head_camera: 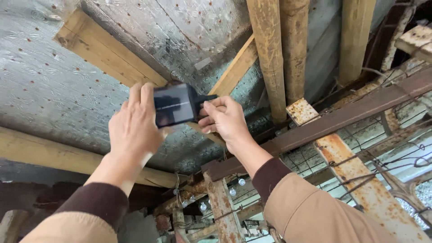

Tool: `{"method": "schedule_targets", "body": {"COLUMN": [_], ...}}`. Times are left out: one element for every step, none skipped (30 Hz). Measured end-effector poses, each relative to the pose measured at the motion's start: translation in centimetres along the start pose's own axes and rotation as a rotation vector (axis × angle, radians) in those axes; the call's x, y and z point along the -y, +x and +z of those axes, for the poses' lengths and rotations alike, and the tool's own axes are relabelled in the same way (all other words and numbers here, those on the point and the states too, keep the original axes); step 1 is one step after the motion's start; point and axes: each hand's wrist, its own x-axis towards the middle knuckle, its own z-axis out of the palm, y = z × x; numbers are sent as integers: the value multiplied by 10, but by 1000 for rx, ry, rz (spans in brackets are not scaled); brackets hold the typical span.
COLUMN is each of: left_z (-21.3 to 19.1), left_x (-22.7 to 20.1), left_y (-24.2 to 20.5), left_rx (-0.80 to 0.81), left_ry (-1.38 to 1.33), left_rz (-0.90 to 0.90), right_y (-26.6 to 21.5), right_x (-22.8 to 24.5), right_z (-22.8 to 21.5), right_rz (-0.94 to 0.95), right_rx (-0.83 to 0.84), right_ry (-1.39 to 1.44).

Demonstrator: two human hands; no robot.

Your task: Installing a solar-powered light by connecting its cable and mounting the panel to a wooden ceiling structure.

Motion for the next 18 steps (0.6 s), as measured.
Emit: {"method": "schedule_targets", "body": {"left_z": [2, 5, 9, 5, 1, -1, -2, -3, -4, -1, 2, 6, 7, 8, 8, 5, 2, -1], "left_x": [0, 1, 2, -1, -4, -8, -10, -11, -11, -9, -6, -6, -7, -8, -9, -13, -17, -22], "left_y": [0, -4, -8, -11, -13, -16, -16, -16, -16, -13, -11, -8, -8, -8, -8, -9, -10, -11], "left_rx": [-7, -13, -20, -23, -60, -91, -87, -114, -141, -141, -159, -179, -180, -183, -186, -188, -195, -201], "left_ry": [-4, 16, 36, 33, 37, 38, 32, 55, 77, 79, 89, 95, 92, 104, 116, 116, 73, 26], "left_rz": [-1, -4, -7, -11, -1, 11, 10, 59, 108, 102, 118, 137, 135, 138, 142, 141, 164, 188], "right_y": [-1, -4, -7, -9, -11, -14, -15, -15, -16, -14, -11, -9, -8, -7, -6, 0, 5, 9], "right_x": [6, 8, 10, 14, 18, 21, 22, 24, 26, 23, 20, 18, 19, 21, 22, 21, 20, 20], "right_z": [-1, -1, -2, -3, -4, -7, -10, -13, -14, -18, -21, -27, -29, -30, -32, -36, -40, -46], "right_rz": [-7, -18, -29, -31, -121, -205, -202, -398, -597, -597, -676, -756, -757, -786, -815, -817, -845, -868], "right_rx": [2, 9, 15, 19, -24, -72, -73, -71, -66, -60, -19, 19, 21, 24, 28, 28, 34, 38], "right_ry": [-4, -39, -74, -79, -255, -432, -438, -678, -915, -914, -1033, -1157, -1160, -1203, -1247, -1246, -1290, -1337]}}
